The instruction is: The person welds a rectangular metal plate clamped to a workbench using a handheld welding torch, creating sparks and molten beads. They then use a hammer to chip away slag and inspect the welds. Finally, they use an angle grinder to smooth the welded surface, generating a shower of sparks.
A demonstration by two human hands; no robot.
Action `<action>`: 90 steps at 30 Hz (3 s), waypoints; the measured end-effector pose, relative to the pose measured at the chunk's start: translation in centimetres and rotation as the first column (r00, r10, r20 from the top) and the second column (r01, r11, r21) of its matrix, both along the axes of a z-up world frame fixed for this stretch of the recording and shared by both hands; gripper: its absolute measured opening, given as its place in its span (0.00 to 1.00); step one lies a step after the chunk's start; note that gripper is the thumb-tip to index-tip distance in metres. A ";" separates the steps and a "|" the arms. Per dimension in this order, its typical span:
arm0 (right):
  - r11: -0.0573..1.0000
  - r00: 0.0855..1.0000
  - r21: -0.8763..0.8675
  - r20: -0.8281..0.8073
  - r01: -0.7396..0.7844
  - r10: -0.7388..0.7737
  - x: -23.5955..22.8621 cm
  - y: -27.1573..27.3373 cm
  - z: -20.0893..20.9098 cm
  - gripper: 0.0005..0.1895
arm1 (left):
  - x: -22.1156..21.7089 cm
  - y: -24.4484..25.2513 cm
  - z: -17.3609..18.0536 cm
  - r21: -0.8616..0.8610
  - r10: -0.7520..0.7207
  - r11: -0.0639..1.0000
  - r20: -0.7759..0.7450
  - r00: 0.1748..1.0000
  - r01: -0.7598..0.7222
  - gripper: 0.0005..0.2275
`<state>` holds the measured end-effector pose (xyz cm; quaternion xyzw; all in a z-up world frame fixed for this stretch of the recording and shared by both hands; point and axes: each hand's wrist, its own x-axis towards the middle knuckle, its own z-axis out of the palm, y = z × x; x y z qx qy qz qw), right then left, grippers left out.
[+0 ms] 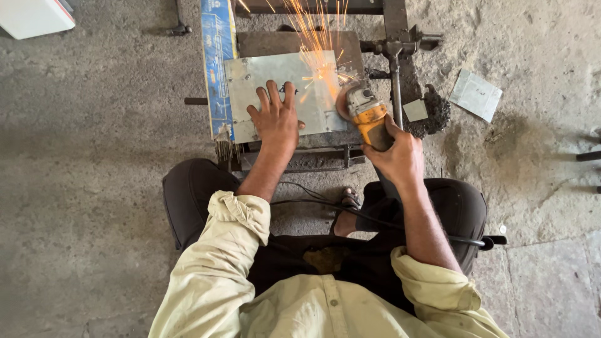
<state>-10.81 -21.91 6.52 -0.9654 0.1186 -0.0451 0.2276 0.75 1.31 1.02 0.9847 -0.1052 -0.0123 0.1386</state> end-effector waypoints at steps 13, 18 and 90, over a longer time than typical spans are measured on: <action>1.000 0.999 0.008 0.054 -0.003 0.003 -0.4 0.5 0.6 0.46 | 0.3 0.0 -0.7 0.008 0.007 1.000 -0.006 1.000 -0.007 0.39; 1.000 1.000 0.008 0.011 0.001 -0.001 -0.4 0.9 0.9 0.47 | 0.4 -0.2 -1.3 -0.014 0.016 1.000 0.030 0.999 -0.016 0.39; 0.891 0.897 -0.142 -0.164 -0.432 0.409 17.5 12.8 0.6 0.45 | -4.0 -4.4 -2.4 0.269 -0.248 0.933 -0.002 0.969 0.239 0.20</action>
